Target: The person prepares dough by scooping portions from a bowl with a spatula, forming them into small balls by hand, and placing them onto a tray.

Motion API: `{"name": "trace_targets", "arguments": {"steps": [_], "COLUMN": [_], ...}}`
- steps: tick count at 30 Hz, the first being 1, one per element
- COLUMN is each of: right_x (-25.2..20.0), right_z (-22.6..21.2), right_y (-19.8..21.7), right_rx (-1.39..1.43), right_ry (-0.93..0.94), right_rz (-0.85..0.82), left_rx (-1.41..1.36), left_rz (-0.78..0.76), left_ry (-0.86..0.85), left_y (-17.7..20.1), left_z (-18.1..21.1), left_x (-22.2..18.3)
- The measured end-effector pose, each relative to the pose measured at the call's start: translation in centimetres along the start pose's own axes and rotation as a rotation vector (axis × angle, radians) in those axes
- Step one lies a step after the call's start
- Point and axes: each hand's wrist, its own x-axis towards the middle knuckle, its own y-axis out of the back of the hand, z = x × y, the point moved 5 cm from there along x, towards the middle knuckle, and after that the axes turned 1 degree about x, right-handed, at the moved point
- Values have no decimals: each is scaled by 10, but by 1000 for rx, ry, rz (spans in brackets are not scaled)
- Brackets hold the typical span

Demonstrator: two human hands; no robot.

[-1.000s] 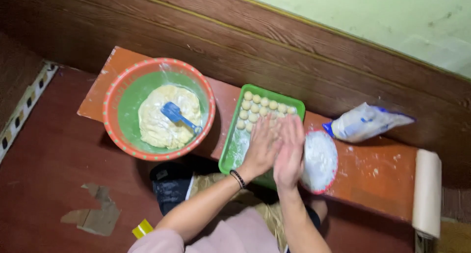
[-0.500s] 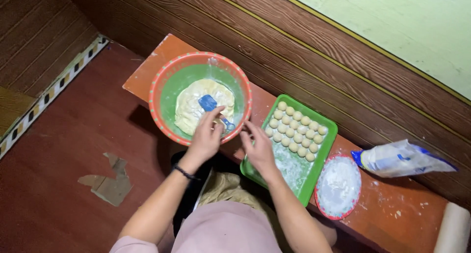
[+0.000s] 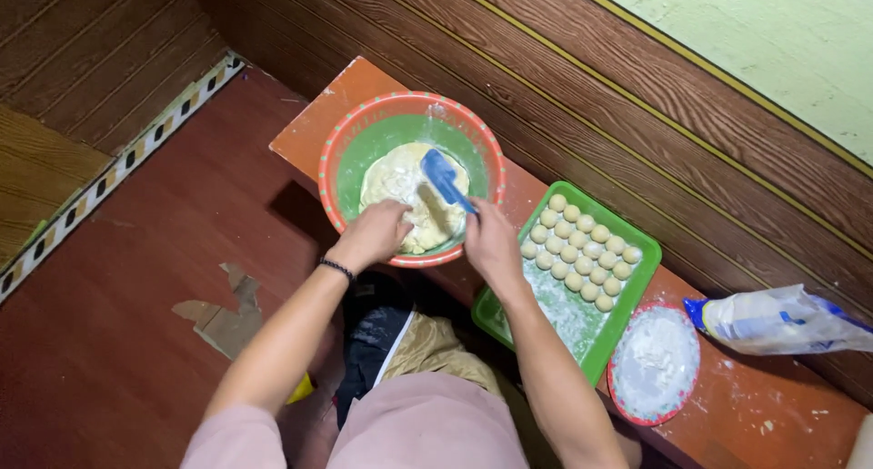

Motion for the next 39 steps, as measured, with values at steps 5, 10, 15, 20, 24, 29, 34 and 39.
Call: {"name": "trace_targets", "arguments": {"steps": [5, 10, 15, 20, 24, 29, 34, 39], "right_x": [-20, -11, -1, -3, -3, -6, -4, -4], "right_z": [-3, -2, -3, -14, -15, -13, -21, -21], "right_y": [15, -15, -36, -35, -35, -39, -32, -34], "right_rx": [132, 224, 23, -109, -141, -134, -124, -128], "right_ry": [-25, -34, 147, 134, 148, 162, 160, 167], "right_rz": [159, 198, 313, 353, 405, 415, 402, 408], "left_rx": [129, 314, 289, 70, -77, 237, 114, 218], "left_rz": [96, -220, -483, -584, -125, -235, -301, -48], "left_ry": [-144, -213, -127, -130, -56, 128, 300, 131], "left_y": [-46, -95, -104, -46, -2, -32, -47, -80], "left_z": [-4, 6, -3, 2, -18, -24, -41, -74], "left_x": [69, 71, 74, 76, 122, 106, 112, 150]}}
